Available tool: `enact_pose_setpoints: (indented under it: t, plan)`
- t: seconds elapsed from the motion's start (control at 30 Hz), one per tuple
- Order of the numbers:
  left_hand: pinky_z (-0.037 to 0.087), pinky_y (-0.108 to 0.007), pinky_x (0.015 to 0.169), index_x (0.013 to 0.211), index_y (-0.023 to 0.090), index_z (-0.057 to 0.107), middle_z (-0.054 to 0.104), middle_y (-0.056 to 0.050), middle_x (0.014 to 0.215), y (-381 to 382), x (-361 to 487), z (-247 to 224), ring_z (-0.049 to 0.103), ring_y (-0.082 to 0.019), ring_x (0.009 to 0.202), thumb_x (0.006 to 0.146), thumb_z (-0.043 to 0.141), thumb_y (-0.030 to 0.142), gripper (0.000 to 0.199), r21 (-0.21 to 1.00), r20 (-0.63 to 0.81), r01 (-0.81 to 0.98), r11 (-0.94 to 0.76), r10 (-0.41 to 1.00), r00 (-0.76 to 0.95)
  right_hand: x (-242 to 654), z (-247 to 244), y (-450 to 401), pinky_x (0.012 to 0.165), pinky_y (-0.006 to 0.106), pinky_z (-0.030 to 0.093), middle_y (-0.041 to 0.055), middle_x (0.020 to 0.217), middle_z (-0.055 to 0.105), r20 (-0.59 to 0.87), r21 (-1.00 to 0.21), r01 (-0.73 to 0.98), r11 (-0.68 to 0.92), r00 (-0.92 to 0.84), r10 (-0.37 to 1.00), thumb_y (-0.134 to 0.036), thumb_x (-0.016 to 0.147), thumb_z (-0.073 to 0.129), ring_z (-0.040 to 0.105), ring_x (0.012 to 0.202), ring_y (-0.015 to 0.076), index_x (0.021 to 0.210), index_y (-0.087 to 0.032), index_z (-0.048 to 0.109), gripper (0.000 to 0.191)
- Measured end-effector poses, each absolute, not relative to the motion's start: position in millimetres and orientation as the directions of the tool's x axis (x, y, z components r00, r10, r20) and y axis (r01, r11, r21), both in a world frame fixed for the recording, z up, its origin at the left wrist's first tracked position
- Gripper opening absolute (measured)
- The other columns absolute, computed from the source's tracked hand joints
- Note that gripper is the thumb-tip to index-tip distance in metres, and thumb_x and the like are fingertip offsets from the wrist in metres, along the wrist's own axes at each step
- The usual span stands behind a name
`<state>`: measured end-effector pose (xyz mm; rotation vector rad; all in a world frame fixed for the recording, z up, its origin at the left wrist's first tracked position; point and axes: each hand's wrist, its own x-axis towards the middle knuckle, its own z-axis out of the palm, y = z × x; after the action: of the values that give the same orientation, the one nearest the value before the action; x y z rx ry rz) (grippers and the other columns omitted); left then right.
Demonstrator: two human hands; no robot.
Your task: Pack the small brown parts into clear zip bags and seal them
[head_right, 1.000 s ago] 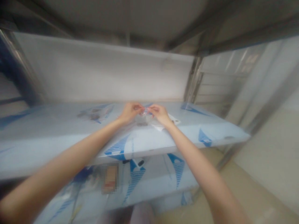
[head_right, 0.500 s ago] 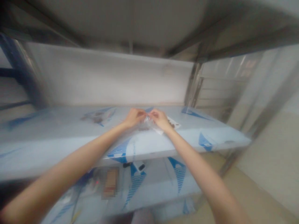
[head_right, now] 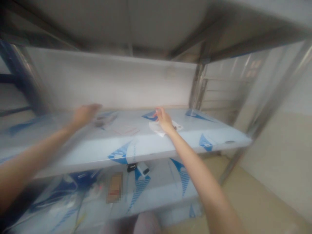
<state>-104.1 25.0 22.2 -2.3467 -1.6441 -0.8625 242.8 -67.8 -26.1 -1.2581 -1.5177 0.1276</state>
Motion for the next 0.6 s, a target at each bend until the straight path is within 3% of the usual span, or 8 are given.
enact_pose_setpoints:
  t: [0.03, 0.1, 0.2, 0.3, 0.47, 0.6]
  plan:
    - [0.041, -0.027, 0.082, 0.112, 0.018, 0.062, 0.066, -0.009, 0.112, 23.4, -113.8, 15.8, 0.060, -0.023, 0.099, 0.087, 0.042, 0.035, 0.036, 0.126, 0.417, 0.904, -0.408, 0.849, 0.325, 242.8, -26.2, -67.8, 0.061, 0.028, 0.042, 0.0006, 0.080, 0.066, 0.646, -0.660, 0.618, 0.427, 0.177, 0.743, -0.056, 0.087, 0.032, 0.058, 0.055, 0.0137, 0.109, -0.023, 0.049, 0.043]
    - [0.041, -0.026, 0.083, 0.111, 0.022, 0.064, 0.066, -0.005, 0.112, 19.9, -124.7, 6.6, 0.060, -0.023, 0.100, 0.087, 0.041, 0.042, 0.039, 0.104, 0.216, 0.879, -0.466, 0.873, 0.437, 242.5, -26.0, -68.3, 0.060, 0.027, 0.041, 0.0004, 0.080, 0.066, 0.641, -0.673, 0.605, 0.426, 0.190, 0.744, -0.055, 0.088, 0.032, 0.058, 0.055, 0.0133, 0.108, -0.023, 0.049, 0.042]
    - [0.037, -0.030, 0.092, 0.121, 0.020, 0.057, 0.060, -0.007, 0.123, 20.0, -120.3, 7.6, 0.054, -0.025, 0.111, 0.091, 0.031, 0.040, 0.045, 0.110, 0.285, 0.872, -0.478, 0.855, 0.433, 242.4, -24.3, -70.0, 0.058, 0.027, 0.040, -0.0003, 0.081, 0.065, 0.636, -0.696, 0.581, 0.422, 0.226, 0.738, -0.051, 0.089, 0.031, 0.058, 0.053, 0.0125, 0.108, -0.023, 0.049, 0.038]
    - [0.033, -0.034, 0.098, 0.121, 0.016, 0.056, 0.055, -0.010, 0.129, 24.6, -95.7, 15.1, 0.049, -0.026, 0.117, 0.090, 0.033, 0.035, 0.043, 0.077, 0.368, 0.829, -0.553, 0.789, 0.492, 243.8, -20.9, -71.9, 0.056, 0.026, 0.039, -0.0009, 0.081, 0.065, 0.634, -0.721, 0.559, 0.410, 0.293, 0.716, -0.047, 0.089, 0.031, 0.058, 0.052, 0.0120, 0.108, -0.023, 0.048, 0.034]
    - [0.034, -0.026, 0.098, 0.126, 0.016, 0.050, 0.050, -0.010, 0.134, 23.5, -47.0, 7.1, 0.049, -0.020, 0.118, 0.078, 0.052, 0.027, 0.050, 0.209, 0.056, 0.645, -0.735, 0.668, 0.742, 252.1, -13.7, -74.9, 0.054, 0.024, 0.038, -0.0020, 0.074, 0.062, 0.634, -0.773, 0.496, 0.396, 0.565, 0.528, -0.040, 0.091, 0.030, 0.054, 0.048, 0.0113, 0.104, -0.021, 0.046, 0.028]
    - [0.040, -0.026, 0.086, 0.113, 0.008, 0.059, 0.061, -0.014, 0.116, 22.4, -37.9, 2.5, 0.056, -0.022, 0.102, 0.075, 0.052, 0.019, 0.040, 0.187, 0.026, 0.685, -0.704, 0.701, 0.713, 262.9, -11.9, -74.9, 0.052, 0.023, 0.037, -0.0043, 0.067, 0.058, 0.559, -0.812, 0.408, 0.418, 0.750, 0.353, -0.031, 0.092, 0.026, 0.049, 0.042, 0.0092, 0.095, -0.020, 0.045, 0.023]
